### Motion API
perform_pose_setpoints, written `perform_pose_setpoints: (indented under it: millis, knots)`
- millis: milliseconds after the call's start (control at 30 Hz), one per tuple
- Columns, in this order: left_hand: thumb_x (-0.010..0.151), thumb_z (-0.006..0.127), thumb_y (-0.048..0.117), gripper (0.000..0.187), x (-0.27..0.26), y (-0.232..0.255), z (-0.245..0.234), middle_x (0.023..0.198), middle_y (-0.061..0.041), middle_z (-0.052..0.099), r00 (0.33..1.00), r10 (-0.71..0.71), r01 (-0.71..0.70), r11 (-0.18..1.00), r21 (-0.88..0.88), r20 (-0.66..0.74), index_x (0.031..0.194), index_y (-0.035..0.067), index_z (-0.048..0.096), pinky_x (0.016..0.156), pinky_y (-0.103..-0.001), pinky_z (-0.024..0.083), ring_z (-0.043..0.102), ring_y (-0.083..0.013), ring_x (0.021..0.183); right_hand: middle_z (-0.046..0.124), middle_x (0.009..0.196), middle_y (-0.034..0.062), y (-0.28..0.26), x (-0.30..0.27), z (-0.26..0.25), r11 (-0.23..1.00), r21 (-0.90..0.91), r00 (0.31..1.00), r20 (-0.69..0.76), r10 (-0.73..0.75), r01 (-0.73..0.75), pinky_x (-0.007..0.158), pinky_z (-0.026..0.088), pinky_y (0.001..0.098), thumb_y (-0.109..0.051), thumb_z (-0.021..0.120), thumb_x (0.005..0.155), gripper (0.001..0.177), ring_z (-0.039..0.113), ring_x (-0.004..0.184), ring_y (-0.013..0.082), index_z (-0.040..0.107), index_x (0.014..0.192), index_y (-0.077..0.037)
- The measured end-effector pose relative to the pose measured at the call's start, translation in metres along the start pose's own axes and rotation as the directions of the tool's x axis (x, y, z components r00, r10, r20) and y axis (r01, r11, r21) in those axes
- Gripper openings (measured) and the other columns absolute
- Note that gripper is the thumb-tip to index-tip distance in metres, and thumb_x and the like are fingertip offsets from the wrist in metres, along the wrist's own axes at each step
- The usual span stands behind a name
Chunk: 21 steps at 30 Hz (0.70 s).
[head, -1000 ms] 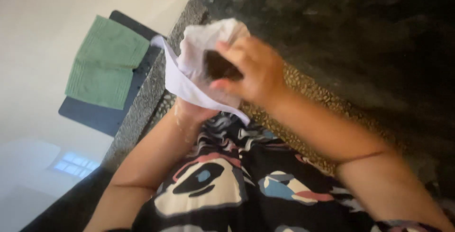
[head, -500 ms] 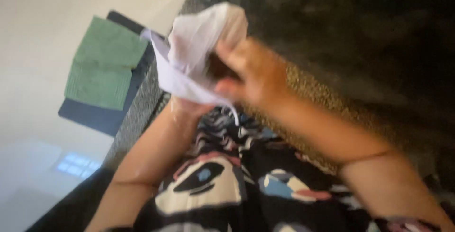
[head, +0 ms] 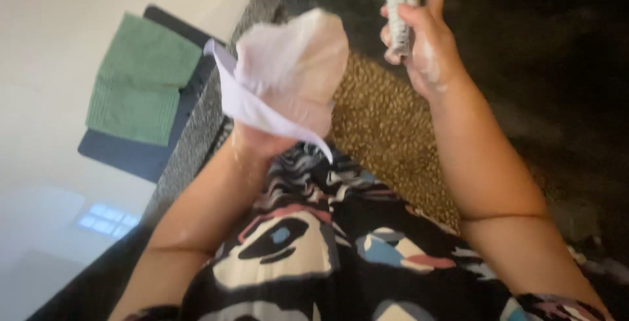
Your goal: The person scrubs a white cloth with a brush, dipping the cloth into a blue bucket of water several times.
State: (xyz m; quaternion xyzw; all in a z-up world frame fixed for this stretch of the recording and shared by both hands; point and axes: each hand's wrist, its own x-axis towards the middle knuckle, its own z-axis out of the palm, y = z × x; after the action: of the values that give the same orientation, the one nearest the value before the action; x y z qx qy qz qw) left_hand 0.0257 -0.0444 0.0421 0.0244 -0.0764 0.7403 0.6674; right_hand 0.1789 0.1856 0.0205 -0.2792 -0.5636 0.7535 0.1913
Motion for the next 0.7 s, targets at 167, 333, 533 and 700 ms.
perform_pose_setpoints:
  millis: [167, 333, 533, 700]
  knots:
    - [0.108, 0.057, 0.040, 0.039, -0.001, 0.001, -0.015, 0.106, -0.001, 0.060, 0.998, 0.045, -0.046, 0.998, 0.033, 0.046, 0.123, 0.004, 0.056, 0.085, -0.023, 0.053, 0.061, -0.0109, 0.095, 0.065, 0.116, 0.0106, -0.008, -0.029, 0.058, 0.956, -0.271, 0.991, 0.100, -0.085, 0.109, 0.057, 0.046, 0.0294, -0.046, 0.060, 0.106, 0.056, 0.061, 0.084, 0.0176, 0.046, 0.154, -0.022]
    - [0.108, 0.056, 0.050, 0.058, 0.000, 0.002, -0.037, 0.128, -0.008, 0.062, 0.991, 0.130, -0.125, 0.980, 0.153, -0.029, 0.142, 0.003, 0.052, 0.099, -0.030, 0.053, 0.062, -0.0179, 0.114, 0.064, 0.127, 0.0101, 0.002, -0.057, 0.101, 0.133, -0.844, 0.782, 0.408, -0.472, 0.520, 0.077, 0.057, 0.0386, -0.041, 0.069, 0.101, 0.050, 0.069, 0.103, 0.0300, 0.052, 0.145, -0.024]
    - [0.103, 0.053, 0.058, 0.069, -0.005, -0.002, -0.021, 0.143, -0.012, 0.061, 0.994, 0.084, -0.077, 0.992, 0.104, -0.070, 0.151, 0.009, 0.048, 0.092, -0.033, 0.054, 0.062, -0.0253, 0.121, 0.065, 0.123, 0.0128, -0.004, -0.056, 0.099, 0.059, -0.833, 0.746, 0.459, -0.483, 0.550, 0.062, 0.053, 0.0352, -0.037, 0.073, 0.100, 0.049, 0.069, 0.084, 0.0243, 0.056, 0.144, -0.023]
    - [0.111, 0.051, 0.055, 0.061, 0.004, -0.013, -0.003, 0.123, -0.009, 0.054, 0.974, 0.187, -0.137, 0.937, 0.321, -0.127, 0.138, 0.001, 0.045, 0.094, -0.033, 0.051, 0.056, -0.0215, 0.112, 0.064, 0.111, 0.0051, -0.017, -0.028, 0.078, 0.089, -0.931, 0.831, 0.270, -0.485, 0.354, 0.072, 0.056, 0.0377, -0.038, 0.072, 0.110, 0.046, 0.069, 0.085, 0.0244, 0.054, 0.149, -0.022]
